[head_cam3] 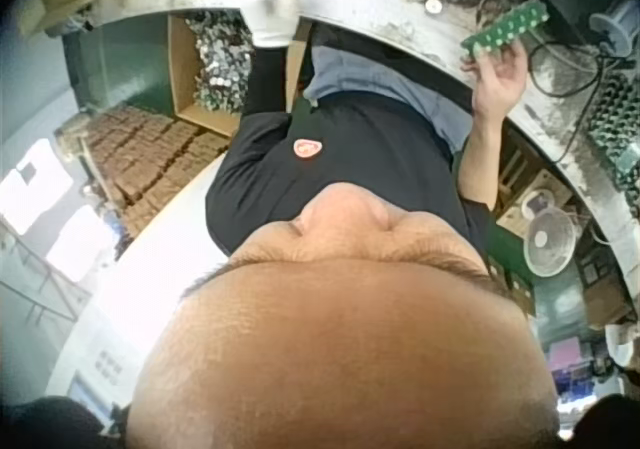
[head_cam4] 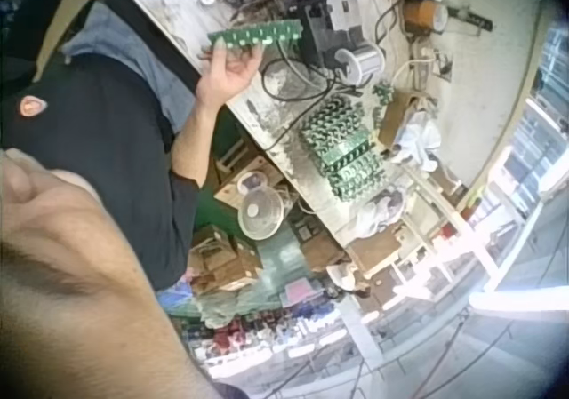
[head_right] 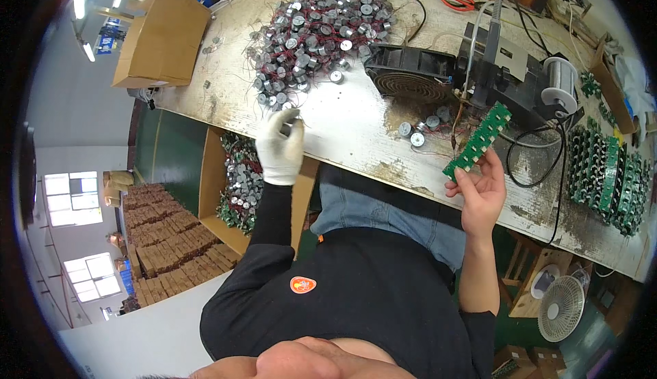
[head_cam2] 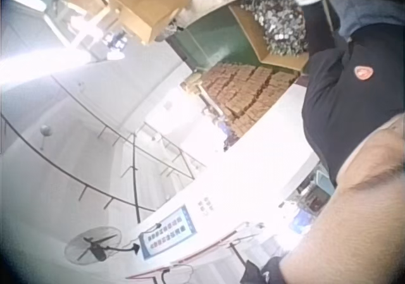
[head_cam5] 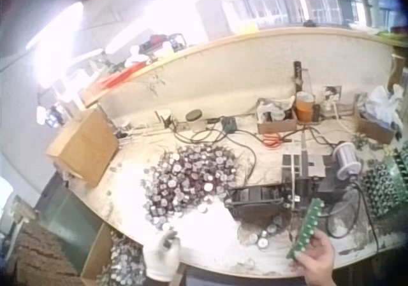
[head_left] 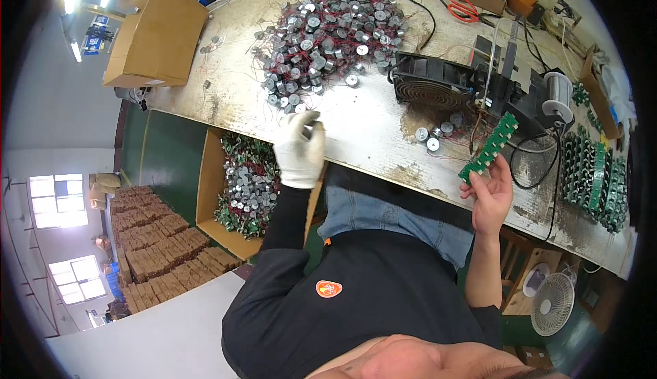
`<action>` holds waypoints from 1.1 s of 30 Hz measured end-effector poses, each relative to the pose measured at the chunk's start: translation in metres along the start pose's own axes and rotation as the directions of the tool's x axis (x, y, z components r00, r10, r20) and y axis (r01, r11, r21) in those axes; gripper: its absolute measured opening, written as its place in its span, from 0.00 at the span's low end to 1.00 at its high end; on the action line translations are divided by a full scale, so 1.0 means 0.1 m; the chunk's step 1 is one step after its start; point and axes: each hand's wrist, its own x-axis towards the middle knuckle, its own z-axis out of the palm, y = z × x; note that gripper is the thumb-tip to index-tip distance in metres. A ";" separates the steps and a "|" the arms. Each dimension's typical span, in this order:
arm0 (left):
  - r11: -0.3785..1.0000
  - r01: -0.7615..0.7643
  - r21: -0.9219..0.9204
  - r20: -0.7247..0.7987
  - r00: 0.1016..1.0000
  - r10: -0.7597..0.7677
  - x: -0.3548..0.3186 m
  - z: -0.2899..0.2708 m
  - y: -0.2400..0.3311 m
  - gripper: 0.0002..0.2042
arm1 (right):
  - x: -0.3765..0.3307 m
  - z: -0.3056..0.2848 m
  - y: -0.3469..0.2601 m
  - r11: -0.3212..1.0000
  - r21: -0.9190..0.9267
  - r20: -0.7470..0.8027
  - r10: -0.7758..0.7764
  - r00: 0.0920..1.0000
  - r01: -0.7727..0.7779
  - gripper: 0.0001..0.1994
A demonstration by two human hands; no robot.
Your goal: Soldering components onto a printed circuit board at a workbench using an automated soldering station.
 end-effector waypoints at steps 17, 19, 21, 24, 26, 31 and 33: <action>0.930 -0.033 0.365 0.238 0.969 -0.059 0.25 -0.04 -0.48 0.17 | 0.00 0.01 0.00 1.000 0.013 0.003 -0.003 1.000 0.003 0.28; 0.915 -0.074 0.398 0.250 0.968 -0.031 0.21 -0.05 -0.38 0.18 | 0.01 0.01 0.00 1.000 0.011 0.004 -0.006 1.000 0.006 0.28; 0.930 -0.057 0.362 0.218 0.976 -0.025 0.12 -0.03 -0.30 0.15 | 0.01 0.02 0.01 1.000 0.019 -0.001 -0.010 1.000 0.010 0.27; 0.953 -0.097 0.287 0.235 0.972 0.028 0.07 -0.06 -0.39 0.11 | 0.01 0.03 0.00 1.000 0.013 0.000 -0.012 1.000 0.012 0.27; 0.940 -0.164 0.300 0.241 0.966 0.091 0.07 -0.11 -0.45 0.08 | 0.00 0.01 0.00 1.000 0.015 0.007 -0.006 1.000 0.006 0.28; 0.994 -0.089 -0.069 0.001 0.996 0.089 0.14 -0.18 -0.35 0.08 | -0.01 -0.03 -0.02 1.000 0.001 -0.003 0.004 1.000 -0.004 0.28; 0.832 0.310 -0.460 0.153 0.951 -0.269 0.08 -0.24 -0.24 0.10 | 0.00 -0.02 -0.02 1.000 0.006 0.000 -0.001 1.000 0.001 0.27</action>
